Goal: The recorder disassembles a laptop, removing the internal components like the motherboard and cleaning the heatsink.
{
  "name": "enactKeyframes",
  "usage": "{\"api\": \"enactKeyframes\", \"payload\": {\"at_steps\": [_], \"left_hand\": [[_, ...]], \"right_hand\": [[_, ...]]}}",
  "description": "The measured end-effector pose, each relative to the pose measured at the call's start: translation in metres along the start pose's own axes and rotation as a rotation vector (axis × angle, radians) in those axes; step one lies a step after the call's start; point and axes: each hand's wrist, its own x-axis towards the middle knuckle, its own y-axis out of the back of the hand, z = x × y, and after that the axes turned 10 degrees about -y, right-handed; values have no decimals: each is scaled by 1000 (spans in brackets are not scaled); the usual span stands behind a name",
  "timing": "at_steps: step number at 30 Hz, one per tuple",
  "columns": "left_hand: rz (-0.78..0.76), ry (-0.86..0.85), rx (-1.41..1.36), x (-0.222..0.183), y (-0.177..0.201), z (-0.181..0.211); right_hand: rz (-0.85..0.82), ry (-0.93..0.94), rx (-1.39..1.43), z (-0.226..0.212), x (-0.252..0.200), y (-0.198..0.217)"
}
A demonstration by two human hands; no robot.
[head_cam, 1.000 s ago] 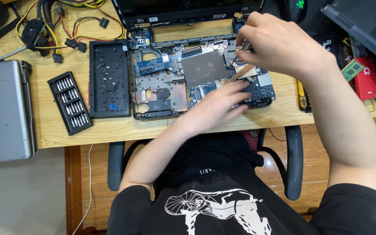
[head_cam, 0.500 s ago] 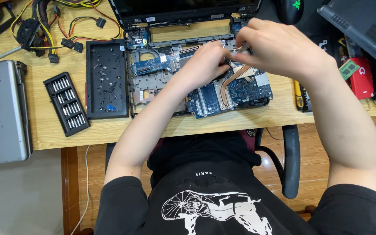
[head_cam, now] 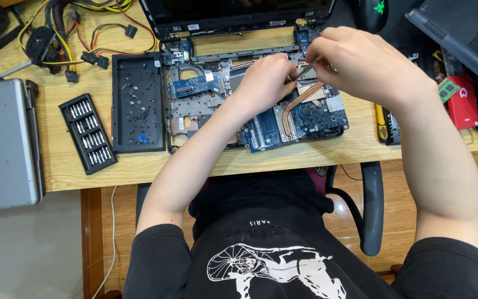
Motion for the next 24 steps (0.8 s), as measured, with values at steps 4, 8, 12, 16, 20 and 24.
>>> {"api": "enactKeyframes", "payload": {"at_steps": [4,8,12,16,20,24], "left_hand": [[-3,40,78,2,-2,6],[-8,115,180,8,-11,14],[132,87,181,-1,1,25],[288,88,22,-41,36,32],[382,270,-8,-111,88,4],[557,509,127,-189,136,-43]], "right_hand": [[47,-32,200,11,-17,7],[113,-82,401,20,-42,-10],[217,-398,755,22,-66,-55],[278,-482,1156,40,-81,-105],[183,-486,1220,45,-91,-126],[271,-478,1147,44,-89,-132]]}}
